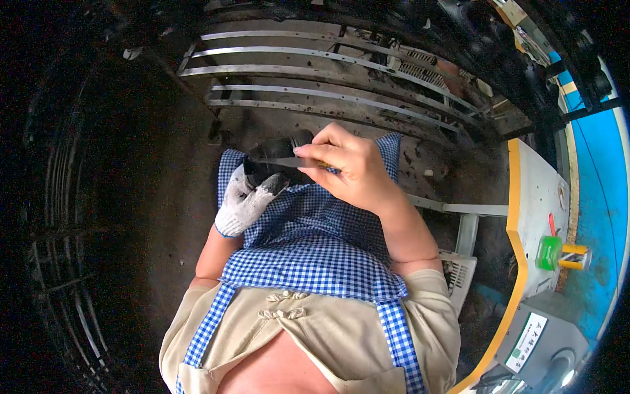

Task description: The person repeatedly picks up black shoes from a metal rack, uses a small tool to scrape or clean the soles and edges, and returns them to the rack. The process is repeated for multiple shoes throughout the clip.

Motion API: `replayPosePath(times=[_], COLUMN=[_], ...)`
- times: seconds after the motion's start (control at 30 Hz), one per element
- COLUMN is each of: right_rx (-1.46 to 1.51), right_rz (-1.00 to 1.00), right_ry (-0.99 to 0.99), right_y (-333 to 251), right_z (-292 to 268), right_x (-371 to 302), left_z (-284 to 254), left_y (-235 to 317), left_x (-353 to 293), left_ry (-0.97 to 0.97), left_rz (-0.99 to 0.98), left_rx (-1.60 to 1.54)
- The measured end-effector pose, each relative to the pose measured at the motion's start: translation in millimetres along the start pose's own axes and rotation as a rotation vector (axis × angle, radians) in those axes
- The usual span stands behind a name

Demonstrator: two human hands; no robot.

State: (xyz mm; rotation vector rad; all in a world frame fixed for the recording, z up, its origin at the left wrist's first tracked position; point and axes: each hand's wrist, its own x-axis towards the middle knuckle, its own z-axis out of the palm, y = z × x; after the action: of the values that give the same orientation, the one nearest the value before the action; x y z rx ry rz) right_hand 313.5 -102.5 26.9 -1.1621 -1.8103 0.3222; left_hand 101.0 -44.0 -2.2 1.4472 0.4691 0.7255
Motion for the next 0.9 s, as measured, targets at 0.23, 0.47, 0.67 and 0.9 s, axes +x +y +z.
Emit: replayPosePath(times=[0.23, 0.47, 0.67, 0.9], right_rx=[-0.431, -0.144, 0.339, -0.041], right_rz=[-0.135, 0.028, 0.271, -0.010], right_ry=[-0.080, -0.015, 0.096, 0.104], right_y=[-13.1, 21.9, 29.4, 21.7], right_z=[2.0, 31.9, 36.2, 40.7], right_x=[-0.9, -7.9, -17.4, -11.1], left_z=[1.5, 1.1, 3.7, 7.5], left_y=[-18.2, -25.2, -12.6, -22.4], left_x=[-3.2, -4.8, 0.6, 4.8], left_ry=[0.062, 0.143, 0.128, 0.143], left_rz=[0.071, 0.067, 0.085, 0.173], left_rx=[0.227, 0.234, 0.161, 0.360])
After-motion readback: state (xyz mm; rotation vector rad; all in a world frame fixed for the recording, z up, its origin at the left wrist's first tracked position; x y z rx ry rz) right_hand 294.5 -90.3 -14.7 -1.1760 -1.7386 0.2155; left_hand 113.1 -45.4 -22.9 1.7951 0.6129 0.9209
